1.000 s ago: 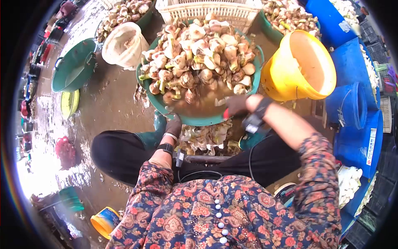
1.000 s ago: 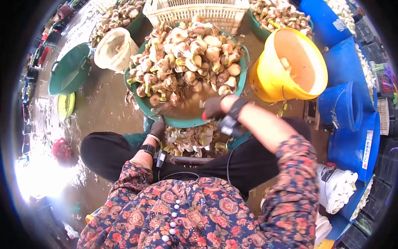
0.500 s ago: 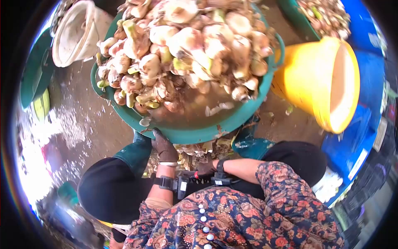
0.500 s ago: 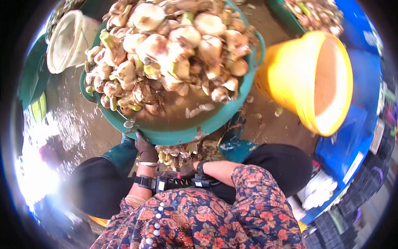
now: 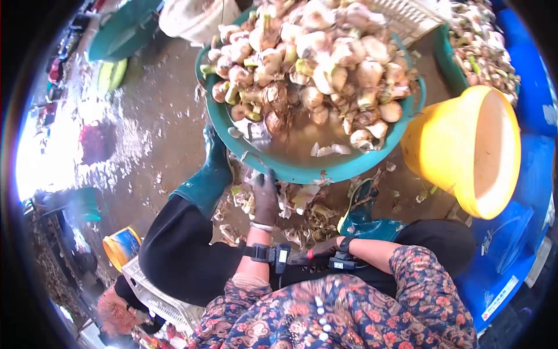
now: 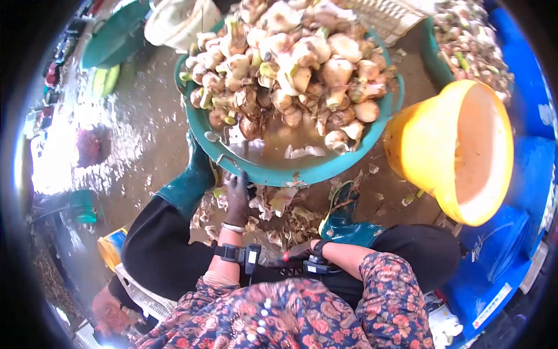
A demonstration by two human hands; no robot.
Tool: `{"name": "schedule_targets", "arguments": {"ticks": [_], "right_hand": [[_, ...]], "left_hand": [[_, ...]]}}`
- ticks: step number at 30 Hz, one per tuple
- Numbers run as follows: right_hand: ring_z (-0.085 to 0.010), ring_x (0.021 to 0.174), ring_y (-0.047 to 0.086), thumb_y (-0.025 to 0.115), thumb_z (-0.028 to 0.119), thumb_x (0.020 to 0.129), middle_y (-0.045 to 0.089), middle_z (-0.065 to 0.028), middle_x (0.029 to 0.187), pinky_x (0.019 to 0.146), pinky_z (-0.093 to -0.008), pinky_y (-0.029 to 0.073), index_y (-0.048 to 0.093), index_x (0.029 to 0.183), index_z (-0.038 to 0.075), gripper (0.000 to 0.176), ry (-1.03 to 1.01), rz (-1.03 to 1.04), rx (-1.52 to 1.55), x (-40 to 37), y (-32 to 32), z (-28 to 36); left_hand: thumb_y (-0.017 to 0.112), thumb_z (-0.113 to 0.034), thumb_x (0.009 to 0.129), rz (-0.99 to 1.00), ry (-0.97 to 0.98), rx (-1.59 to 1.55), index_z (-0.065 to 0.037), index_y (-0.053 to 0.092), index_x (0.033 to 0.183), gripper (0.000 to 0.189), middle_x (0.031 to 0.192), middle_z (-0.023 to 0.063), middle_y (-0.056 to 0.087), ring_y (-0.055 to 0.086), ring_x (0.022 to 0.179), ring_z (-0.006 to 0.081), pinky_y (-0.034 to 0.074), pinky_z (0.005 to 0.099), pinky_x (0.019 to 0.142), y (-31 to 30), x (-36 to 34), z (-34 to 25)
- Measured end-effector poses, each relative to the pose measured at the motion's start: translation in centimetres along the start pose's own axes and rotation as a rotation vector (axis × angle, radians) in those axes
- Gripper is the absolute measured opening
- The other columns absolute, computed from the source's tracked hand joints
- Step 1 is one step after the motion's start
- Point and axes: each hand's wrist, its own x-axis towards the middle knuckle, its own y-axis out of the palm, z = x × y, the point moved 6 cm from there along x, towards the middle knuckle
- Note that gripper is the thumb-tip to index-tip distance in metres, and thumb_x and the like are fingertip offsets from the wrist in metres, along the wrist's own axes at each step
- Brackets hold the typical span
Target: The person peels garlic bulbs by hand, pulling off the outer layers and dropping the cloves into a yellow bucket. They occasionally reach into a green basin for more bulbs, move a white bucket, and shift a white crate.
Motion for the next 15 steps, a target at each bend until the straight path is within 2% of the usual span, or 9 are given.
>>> {"name": "schedule_targets", "arguments": {"ticks": [1, 2, 4, 5, 9, 10, 12, 14, 15], "right_hand": [[-0.0160, 0.063, 0.052, 0.051, 0.038, 0.083, 0.062, -0.0042, 0.073, 0.059, -0.0333, 0.042, 0.064, 0.090, 0.003, 0.038, -0.025, -0.027, -0.141, 0.5, -0.6, 0.7], [-0.0160, 0.061, 0.052, 0.052, 0.036, 0.082, 0.061, -0.0038, 0.072, 0.058, -0.0333, 0.042, 0.064, 0.088, 0.003, 0.036, -0.046, -0.068, -0.298, 0.8, -2.3, 1.8], [-0.0161, 0.058, 0.051, 0.053, 0.034, 0.082, 0.060, -0.0029, 0.069, 0.057, -0.0333, 0.042, 0.063, 0.086, 0.004, 0.032, -0.083, -0.149, -0.615, 1.2, -6.1, 6.2], [-0.0137, 0.051, 0.049, 0.054, 0.034, 0.081, 0.058, -0.0004, 0.064, 0.048, -0.0309, 0.040, 0.063, 0.082, 0.007, 0.028, 0.116, -0.146, -0.620, -3.5, -4.5, 14.2], [-0.0138, 0.044, 0.050, 0.055, 0.044, 0.082, 0.052, -0.0020, 0.056, 0.040, -0.0287, 0.038, 0.056, 0.074, 0.009, 0.036, -0.121, -0.887, 0.115, -9.4, -9.6, 20.3], [-0.0147, 0.045, 0.051, 0.054, 0.048, 0.082, 0.052, -0.0027, 0.057, 0.040, -0.0296, 0.040, 0.056, 0.077, 0.008, 0.040, -0.253, -0.968, 0.383, -11.8, -9.6, 21.5], [-0.0158, 0.047, 0.053, 0.054, 0.052, 0.081, 0.052, -0.0042, 0.058, 0.042, -0.0311, 0.042, 0.054, 0.080, 0.006, 0.046, -0.341, -1.080, 0.655, -14.1, -11.3, 19.4], [-0.0179, 0.049, 0.054, 0.054, 0.052, 0.080, 0.053, -0.0051, 0.060, 0.044, -0.0328, 0.045, 0.053, 0.078, 0.006, 0.045, -0.302, -1.254, 0.766, -17.1, -10.5, 19.0], [-0.0190, 0.050, 0.054, 0.054, 0.052, 0.080, 0.054, -0.0058, 0.062, 0.045, -0.0333, 0.045, 0.054, 0.077, 0.007, 0.045, -0.289, -1.347, 0.708, -17.6, -12.7, 17.5]], "left_hand": [[0.056, -0.041, 0.087, 0.062, -0.043, 0.184, 0.002, 0.053, 0.107, 0.048, 0.087, 0.0035, 0.056, 0.050, 0.068, 0.0116, 0.041, 0.0245, 0.056, 0.4, -1.0, -0.7], [0.057, -0.040, 0.085, 0.067, -0.063, 0.177, 0.011, 0.053, 0.106, 0.055, 0.096, 0.0149, 0.061, 0.055, 0.085, 0.0212, 0.042, 0.0339, 0.078, 0.7, -2.6, -1.4], [0.058, -0.043, 0.083, 0.174, -0.047, 0.497, 0.008, 0.059, 0.097, 0.054, 0.085, 0.0153, 0.063, 0.057, 0.077, 0.0231, 0.044, 0.0353, 0.073, 1.3, -2.6, -4.0], [0.060, -0.045, 0.080, 0.151, 0.108, 0.596, 0.005, 0.062, 0.090, 0.051, 0.077, 0.0145, 0.063, 0.057, 0.070, 0.0245, 0.044, 0.0349, 0.067, 1.7, -3.7, -7.2], [0.067, -0.047, 0.074, 0.132, -0.071, 0.208, -0.001, 0.058, 0.101, 0.054, 0.081, 0.0057, 0.059, 0.050, 0.055, 0.0172, 0.041, 0.0300, 0.049, -0.4, 0.6, -3.0], [0.067, -0.045, 0.074, -0.046, 0.181, 0.157, -0.001, 0.055, 0.109, 0.058, 0.083, 0.0069, 0.060, 0.053, 0.057, 0.0200, 0.042, 0.0322, 0.047, -1.6, 3.8, -1.6], [0.068, -0.040, 0.075, -0.342, -0.070, 0.467, 0.000, 0.053, 0.111, 0.056, 0.080, 0.0073, 0.060, 0.054, 0.058, 0.0203, 0.044, 0.0349, 0.048, -5.3, 6.9, -1.9], [0.059, -0.052, 0.078, -0.260, 0.132, 0.373, 0.008, 0.057, 0.101, 0.065, 0.101, 0.0232, 0.061, 0.059, 0.092, 0.0337, 0.045, 0.0406, 0.082, -4.7, 5.3, -7.9], [0.054, -0.056, 0.079, -0.172, 0.250, 0.771, 0.005, 0.059, 0.101, 0.065, 0.104, 0.0274, 0.058, 0.055, 0.098, 0.0418, 0.042, 0.0453, 0.084, -5.3, 8.8, -8.8]]}}
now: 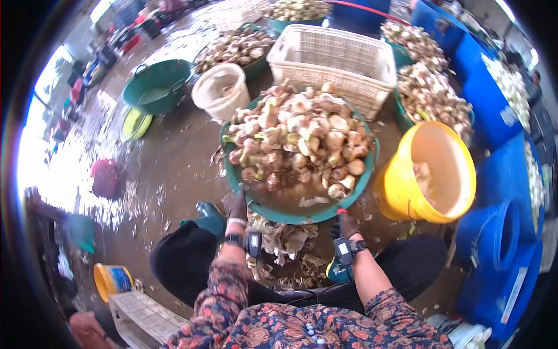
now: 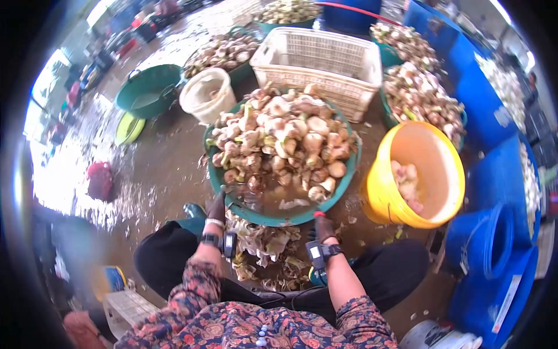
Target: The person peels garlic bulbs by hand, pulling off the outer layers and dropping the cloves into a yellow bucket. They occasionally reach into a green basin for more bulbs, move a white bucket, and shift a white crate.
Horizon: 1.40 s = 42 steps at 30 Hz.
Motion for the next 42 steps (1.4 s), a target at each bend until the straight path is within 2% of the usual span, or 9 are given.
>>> {"name": "schedule_targets", "arguments": {"ticks": [4, 6, 7, 10, 14, 21, 32, 38, 42], "right_hand": [[-0.0171, 0.054, 0.049, 0.056, 0.048, 0.079, 0.054, -0.0055, 0.063, 0.048, -0.0347, 0.040, 0.057, 0.069, 0.004, 0.045, -0.294, -0.335, -0.083, 10.5, -5.1, 0.2], [-0.0141, 0.056, 0.043, 0.056, 0.041, 0.080, 0.049, -0.0019, 0.057, 0.048, -0.0364, 0.035, 0.055, 0.060, 0.000, 0.046, -0.548, -0.449, -0.050, 5.2, -3.7, 5.7], [-0.0146, 0.064, 0.045, 0.055, 0.041, 0.081, 0.054, -0.0035, 0.070, 0.056, -0.0345, 0.040, 0.060, 0.077, -0.002, 0.043, -0.374, -0.427, -0.018, 5.1, -3.2, 6.0], [-0.0190, 0.091, 0.049, 0.051, 0.017, 0.085, 0.055, -0.0093, 0.107, 0.082, -0.0318, 0.042, 0.047, 0.120, -0.004, 0.041, -0.841, -0.688, 0.018, 9.7, -3.8, 3.9], [-0.0205, 0.089, 0.052, 0.052, 0.018, 0.087, 0.057, -0.0113, 0.107, 0.081, -0.0319, 0.041, 0.048, 0.118, -0.004, 0.038, -0.553, -0.693, 0.171, 5.9, -1.6, 4.9], [-0.0193, 0.078, 0.055, 0.055, 0.022, 0.088, 0.063, -0.0110, 0.092, 0.073, -0.0332, 0.044, 0.054, 0.109, -0.004, 0.033, -0.645, -0.807, -0.029, 3.9, -1.3, 6.5], [-0.0240, 0.078, 0.061, 0.059, 0.024, 0.082, 0.065, -0.0150, 0.088, 0.071, -0.0356, 0.045, 0.059, 0.099, 0.000, 0.030, -0.477, -0.714, -0.324, 7.3, -5.9, 4.5], [-0.0305, 0.086, 0.060, 0.060, 0.030, 0.082, 0.063, -0.0186, 0.090, 0.077, -0.0391, 0.044, 0.058, 0.099, -0.001, 0.036, -0.579, -0.697, -0.230, 3.9, -4.4, -0.1], [-0.0385, 0.100, 0.053, 0.060, 0.029, 0.080, 0.056, -0.0254, 0.102, 0.086, -0.0421, 0.041, 0.050, 0.109, -0.006, 0.046, -0.477, -0.743, -0.499, 1.2, -4.4, 3.0]], "left_hand": [[0.059, -0.051, 0.077, -0.378, -0.064, -0.190, 0.008, 0.063, 0.085, 0.060, 0.085, 0.0264, 0.063, 0.061, 0.086, 0.0364, 0.045, 0.0435, 0.071, -4.5, 7.1, -3.1], [0.056, -0.054, 0.079, -0.239, 0.062, -0.476, 0.011, 0.057, 0.103, 0.069, 0.096, 0.0244, 0.062, 0.061, 0.089, 0.0322, 0.046, 0.0392, 0.076, -4.1, 16.2, -2.4], [0.056, -0.053, 0.080, -0.194, 0.019, -0.376, 0.010, 0.056, 0.106, 0.068, 0.098, 0.0210, 0.063, 0.060, 0.088, 0.0289, 0.046, 0.0384, 0.076, -4.7, 19.6, -3.2], [0.056, -0.056, 0.080, 0.087, 0.092, -0.356, 0.006, 0.059, 0.104, 0.066, 0.097, 0.0163, 0.063, 0.060, 0.085, 0.0246, 0.046, 0.0359, 0.075, -5.2, 26.4, -6.8], [0.051, -0.053, 0.086, 0.571, 0.080, -0.667, 0.001, 0.064, 0.094, 0.056, 0.087, 0.0055, 0.064, 0.056, 0.072, 0.0151, 0.045, 0.0281, 0.065, -2.7, 25.1, -11.0], [0.054, -0.027, 0.085, 0.068, 0.863, 0.356, -0.001, 0.056, 0.106, 0.034, 0.079, 0.0237, 0.061, 0.061, 0.071, 0.0340, 0.046, 0.0434, 0.061, -3.0, 23.9, -11.8], [0.055, -0.022, 0.083, 0.073, 0.556, 0.286, -0.003, 0.050, 0.113, 0.036, 0.091, 0.0230, 0.062, 0.060, 0.083, 0.0409, 0.049, 0.0443, 0.067, -5.6, 10.5, -0.2], [0.058, -0.018, 0.082, 0.205, 0.204, -0.256, -0.001, 0.046, 0.120, 0.044, 0.089, 0.0224, 0.063, 0.063, 0.076, 0.0325, 0.049, 0.0391, 0.062, -4.3, 16.2, 12.0], [0.048, -0.040, 0.090, 0.231, -0.168, -0.540, 0.000, 0.061, 0.103, 0.044, 0.084, 0.0051, 0.064, 0.059, 0.070, 0.0147, 0.047, 0.0283, 0.059, -7.4, 11.0, 5.6]]}}
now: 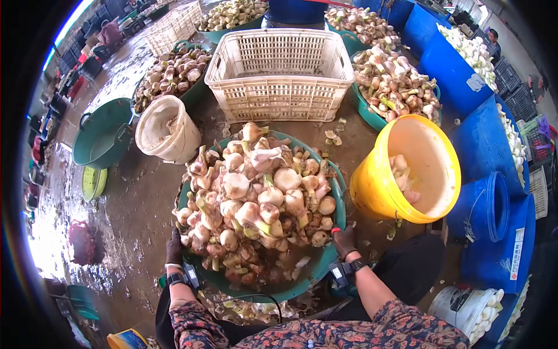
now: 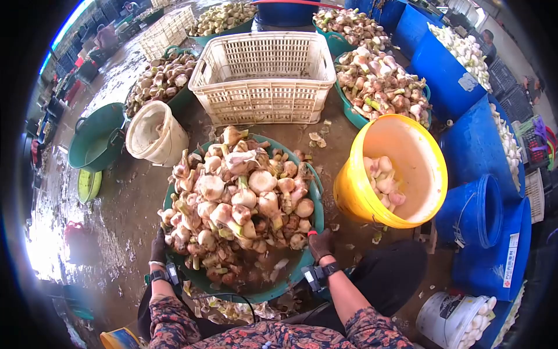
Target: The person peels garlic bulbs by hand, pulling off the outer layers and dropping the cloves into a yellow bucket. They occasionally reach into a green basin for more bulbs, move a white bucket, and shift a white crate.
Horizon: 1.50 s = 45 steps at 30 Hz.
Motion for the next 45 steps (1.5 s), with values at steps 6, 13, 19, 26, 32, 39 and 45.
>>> {"name": "schedule_targets", "arguments": {"ticks": [6, 13, 19, 26, 32, 39, 45], "right_hand": [[-0.0403, 0.098, 0.051, 0.057, 0.015, 0.082, 0.054, -0.0260, 0.105, 0.086, -0.0440, 0.041, 0.047, 0.114, -0.007, 0.040, -0.739, -0.385, 0.204, 9.0, -8.4, 26.1], [-0.0333, 0.101, 0.055, 0.057, 0.024, 0.075, 0.058, -0.0183, 0.107, 0.085, -0.0433, 0.046, 0.060, 0.101, 0.006, 0.032, -0.656, -0.225, -0.254, 29.4, -1.5, 36.1], [-0.0304, 0.105, 0.057, 0.058, 0.021, 0.072, 0.059, -0.0133, 0.113, 0.087, -0.0369, 0.045, 0.064, 0.107, 0.014, 0.037, -0.851, 0.681, -0.756, 27.5, 13.2, 22.2], [-0.0317, 0.095, 0.060, 0.066, 0.031, 0.064, 0.064, -0.0156, 0.101, 0.078, -0.0366, 0.049, 0.067, 0.099, 0.010, 0.040, -0.733, 0.839, -0.837, 28.5, 19.7, 15.3], [-0.0177, 0.071, 0.058, 0.064, 0.029, 0.070, 0.062, -0.0082, 0.078, 0.065, -0.0287, 0.048, 0.064, 0.095, 0.007, 0.033, -1.084, 1.027, 0.053, 27.9, 5.6, 30.6], [-0.0266, 0.091, 0.061, 0.064, 0.030, 0.069, 0.062, -0.0183, 0.099, 0.085, -0.0360, 0.044, 0.059, 0.113, 0.013, 0.048, -1.415, 0.913, -0.180, 1.9, -1.6, 37.1], [-0.0357, 0.094, 0.057, 0.072, 0.034, 0.070, 0.060, -0.0210, 0.102, 0.083, -0.0404, 0.045, 0.053, 0.112, 0.000, 0.057, -1.281, -0.022, 0.010, 12.9, -1.3, 40.8]], "left_hand": [[0.045, -0.040, 0.092, 0.010, 0.021, 0.008, 0.002, 0.061, 0.104, 0.046, 0.091, 0.0054, 0.064, 0.059, 0.078, 0.0113, 0.047, 0.0264, 0.068, 0.1, 0.4, 0.6], [0.044, -0.038, 0.094, 0.064, 0.064, -0.296, 0.001, 0.058, 0.111, 0.045, 0.102, 0.0044, 0.062, 0.059, 0.088, 0.0122, 0.047, 0.0273, 0.075, 2.3, -2.1, -2.2], [0.044, -0.036, 0.094, 0.004, 0.010, -0.224, 0.001, 0.055, 0.116, 0.045, 0.107, 0.0049, 0.060, 0.057, 0.093, 0.0125, 0.045, 0.0277, 0.080, 1.5, -1.7, -1.4], [0.047, -0.035, 0.092, 0.027, 0.035, -0.284, -0.002, 0.055, 0.117, 0.042, 0.108, 0.0028, 0.059, 0.056, 0.095, 0.0124, 0.045, 0.0284, 0.083, 0.7, -1.1, 0.0], [0.049, -0.041, 0.088, 0.020, -0.015, -0.287, -0.005, 0.056, 0.116, 0.047, 0.109, 0.0044, 0.058, 0.058, 0.094, 0.0163, 0.048, 0.0303, 0.081, 2.0, -2.0, -1.3], [0.046, -0.027, 0.092, -0.076, 0.355, 0.134, -0.002, 0.060, 0.109, 0.033, 0.096, 0.0045, 0.064, 0.058, 0.083, 0.0109, 0.047, 0.0287, 0.072, 0.0, -1.1, -0.9], [0.049, -0.023, 0.090, -0.125, 0.303, 0.078, -0.003, 0.060, 0.106, 0.028, 0.096, 0.0048, 0.063, 0.059, 0.083, 0.0115, 0.048, 0.0287, 0.073, -3.1, 3.6, 4.5]]}}
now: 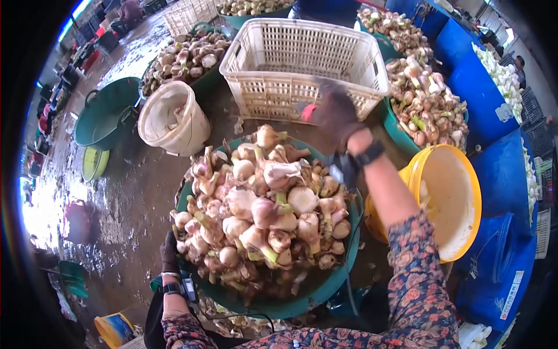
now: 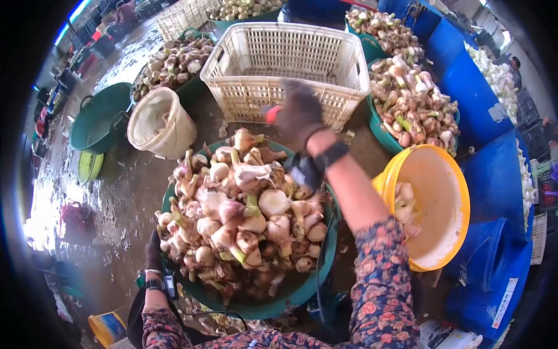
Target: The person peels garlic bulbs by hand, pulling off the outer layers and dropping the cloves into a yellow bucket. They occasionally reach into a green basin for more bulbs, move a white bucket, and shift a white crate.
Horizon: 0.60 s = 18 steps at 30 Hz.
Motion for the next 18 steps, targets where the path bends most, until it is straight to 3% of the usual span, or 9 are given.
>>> {"name": "schedule_targets", "arguments": {"ticks": [1, 3, 4, 5, 7, 10, 11, 14, 18], "right_hand": [[-0.0341, 0.095, 0.054, 0.069, 0.035, 0.067, 0.058, -0.0182, 0.101, 0.079, -0.0436, 0.045, 0.052, 0.108, 0.003, 0.055, 0.063, -0.034, -0.281, 1.6, 1.1, -4.1], [-0.0302, 0.106, 0.050, 0.069, 0.040, 0.065, 0.055, -0.0133, 0.112, 0.088, -0.0488, 0.038, 0.047, 0.117, 0.007, 0.065, 0.223, 0.107, -0.536, 3.0, 3.1, -12.5], [-0.0287, 0.111, 0.048, 0.067, 0.043, 0.066, 0.053, -0.0111, 0.117, 0.091, -0.0494, 0.035, 0.044, 0.123, 0.010, 0.070, 0.272, 0.176, -0.636, 2.3, 3.8, -15.5], [-0.0268, 0.114, 0.047, 0.064, 0.041, 0.072, 0.052, -0.0095, 0.121, 0.093, -0.0495, 0.034, 0.040, 0.128, 0.014, 0.067, 0.436, 0.479, -0.635, 1.4, 4.2, -17.1], [-0.0271, 0.110, 0.051, 0.058, 0.037, 0.078, 0.056, -0.0100, 0.116, 0.091, -0.0483, 0.037, 0.052, 0.116, 0.015, 0.044, 0.403, 0.495, -0.669, 0.8, 4.2, -16.8], [-0.0307, 0.093, 0.060, 0.057, 0.035, 0.077, 0.063, -0.0125, 0.097, 0.080, -0.0456, 0.045, 0.062, 0.097, 0.014, 0.029, 0.318, 0.492, -0.543, -1.0, 4.1, -15.3], [-0.0314, 0.084, 0.061, 0.059, 0.032, 0.075, 0.064, -0.0123, 0.087, 0.072, -0.0435, 0.048, 0.062, 0.093, 0.014, 0.026, 0.157, 0.397, -0.510, -2.4, 4.9, -15.1], [-0.0310, 0.081, 0.062, 0.059, 0.027, 0.070, 0.064, -0.0137, 0.083, 0.069, -0.0434, 0.049, 0.063, 0.085, 0.011, 0.022, 0.164, 0.369, -0.415, -4.0, 3.3, -8.9], [-0.0316, 0.076, 0.064, 0.057, 0.024, 0.070, 0.065, -0.0158, 0.078, 0.065, -0.0431, 0.050, 0.067, 0.079, 0.007, 0.022, 0.168, 0.420, -0.440, -6.6, 3.1, -3.0]], "left_hand": [[0.049, -0.023, 0.090, -0.008, 0.009, -0.013, -0.003, 0.060, 0.106, 0.028, 0.096, 0.0048, 0.063, 0.059, 0.083, 0.0115, 0.048, 0.0287, 0.073, 0.1, 0.0, -0.8], [0.053, -0.027, 0.088, -0.013, -0.277, -0.335, -0.001, 0.061, 0.104, 0.031, 0.094, 0.0029, 0.063, 0.059, 0.082, 0.0116, 0.048, 0.0273, 0.072, 1.3, -1.2, -1.5], [0.053, -0.027, 0.088, -0.023, -0.276, -0.347, -0.001, 0.061, 0.104, 0.031, 0.094, 0.0029, 0.063, 0.059, 0.082, 0.0116, 0.048, 0.0273, 0.072, 1.5, -1.2, -1.4], [0.054, -0.029, 0.088, -0.025, -0.266, -0.387, -0.001, 0.062, 0.102, 0.032, 0.093, 0.0021, 0.063, 0.058, 0.081, 0.0115, 0.047, 0.0268, 0.071, 1.5, -1.2, -1.3], [0.054, -0.031, 0.087, -0.054, -0.273, -0.428, -0.002, 0.063, 0.099, 0.032, 0.090, 0.0015, 0.063, 0.058, 0.079, 0.0115, 0.047, 0.0263, 0.070, 1.6, -1.4, -1.7], [0.054, -0.031, 0.087, 0.021, -0.276, -0.459, -0.003, 0.063, 0.098, 0.032, 0.089, 0.0018, 0.063, 0.058, 0.079, 0.0115, 0.047, 0.0268, 0.071, 2.4, -2.4, -4.0], [0.054, -0.031, 0.088, 0.006, -0.240, -0.441, -0.002, 0.063, 0.098, 0.032, 0.088, 0.0021, 0.063, 0.058, 0.077, 0.0117, 0.047, 0.0270, 0.070, 2.3, -2.1, -3.7], [0.054, -0.031, 0.088, 0.015, -0.247, -0.419, -0.001, 0.064, 0.096, 0.033, 0.086, 0.0026, 0.063, 0.059, 0.074, 0.0121, 0.047, 0.0277, 0.066, 3.0, -3.1, -6.7], [0.057, -0.033, 0.086, -0.075, -0.207, -0.368, 0.002, 0.065, 0.093, 0.037, 0.084, 0.0028, 0.064, 0.060, 0.070, 0.0131, 0.048, 0.0290, 0.062, 2.3, -1.7, -4.1]]}}
